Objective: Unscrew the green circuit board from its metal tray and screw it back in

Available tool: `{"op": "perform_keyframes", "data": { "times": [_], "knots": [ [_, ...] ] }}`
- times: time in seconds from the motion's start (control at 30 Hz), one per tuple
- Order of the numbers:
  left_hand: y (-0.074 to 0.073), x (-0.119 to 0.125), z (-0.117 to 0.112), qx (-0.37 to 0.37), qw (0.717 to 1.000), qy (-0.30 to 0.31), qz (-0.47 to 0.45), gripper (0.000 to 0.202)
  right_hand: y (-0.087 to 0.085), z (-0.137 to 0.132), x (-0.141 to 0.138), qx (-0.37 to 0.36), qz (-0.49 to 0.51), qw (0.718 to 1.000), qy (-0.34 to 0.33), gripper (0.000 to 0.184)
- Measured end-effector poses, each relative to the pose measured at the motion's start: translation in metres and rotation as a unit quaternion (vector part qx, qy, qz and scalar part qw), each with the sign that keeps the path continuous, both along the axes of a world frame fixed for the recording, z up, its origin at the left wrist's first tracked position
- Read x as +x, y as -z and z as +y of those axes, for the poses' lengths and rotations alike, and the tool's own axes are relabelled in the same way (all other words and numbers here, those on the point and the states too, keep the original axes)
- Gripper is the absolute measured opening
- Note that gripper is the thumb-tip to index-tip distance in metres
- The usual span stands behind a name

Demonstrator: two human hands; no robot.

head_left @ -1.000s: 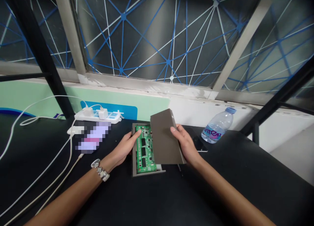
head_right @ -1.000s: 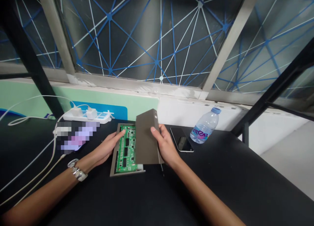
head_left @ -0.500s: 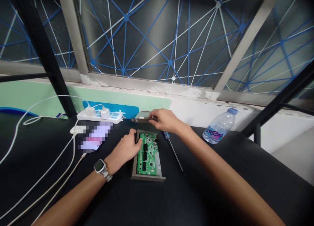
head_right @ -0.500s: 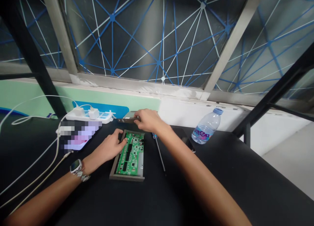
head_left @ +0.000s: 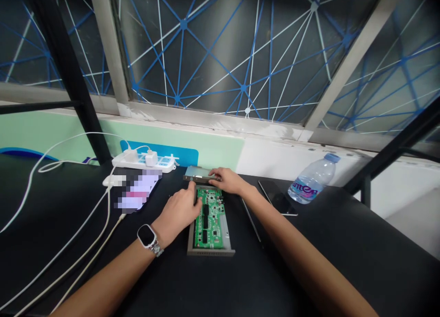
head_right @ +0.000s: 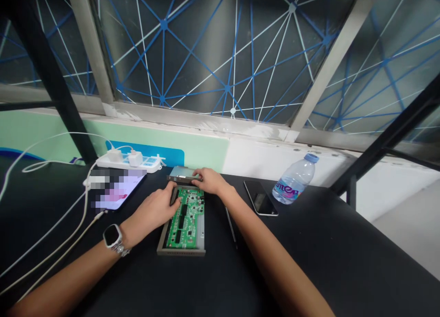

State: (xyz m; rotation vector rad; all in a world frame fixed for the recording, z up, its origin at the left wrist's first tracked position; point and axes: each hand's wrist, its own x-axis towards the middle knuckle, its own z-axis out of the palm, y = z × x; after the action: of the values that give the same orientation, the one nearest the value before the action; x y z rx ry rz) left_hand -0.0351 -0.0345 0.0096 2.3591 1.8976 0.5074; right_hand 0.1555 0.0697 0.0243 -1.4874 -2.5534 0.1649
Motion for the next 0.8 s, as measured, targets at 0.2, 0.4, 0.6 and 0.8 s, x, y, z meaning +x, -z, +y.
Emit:
{"op": "perform_keyframes", "data": {
  "times": [0.2,0.4,0.6,0.8],
  "knots": [
    [-0.009,0.007,0.007,0.108,0.993,0.050,0.015,0.030,-0.033,-0.011,0.031,-0.068,-0.018,0.989,0.129,0.029],
    [-0.006,0.034,0.033,0.139,0.972,0.189,-0.008,0.027,-0.031,-0.019,0.045,-0.290,-0.058,0.929,0.222,0.035],
    [0.009,0.046,0.046,0.065,0.976,0.184,-0.094,0.030,-0.011,-0.014,0.050,-0.336,-0.012,0.913,0.230,0.041],
    [0.013,0.041,0.040,0.051,0.973,0.142,-0.173,0.034,-0.025,-0.015,0.053,-0.347,0.066,0.911,0.212,0.040]
  ]
}}
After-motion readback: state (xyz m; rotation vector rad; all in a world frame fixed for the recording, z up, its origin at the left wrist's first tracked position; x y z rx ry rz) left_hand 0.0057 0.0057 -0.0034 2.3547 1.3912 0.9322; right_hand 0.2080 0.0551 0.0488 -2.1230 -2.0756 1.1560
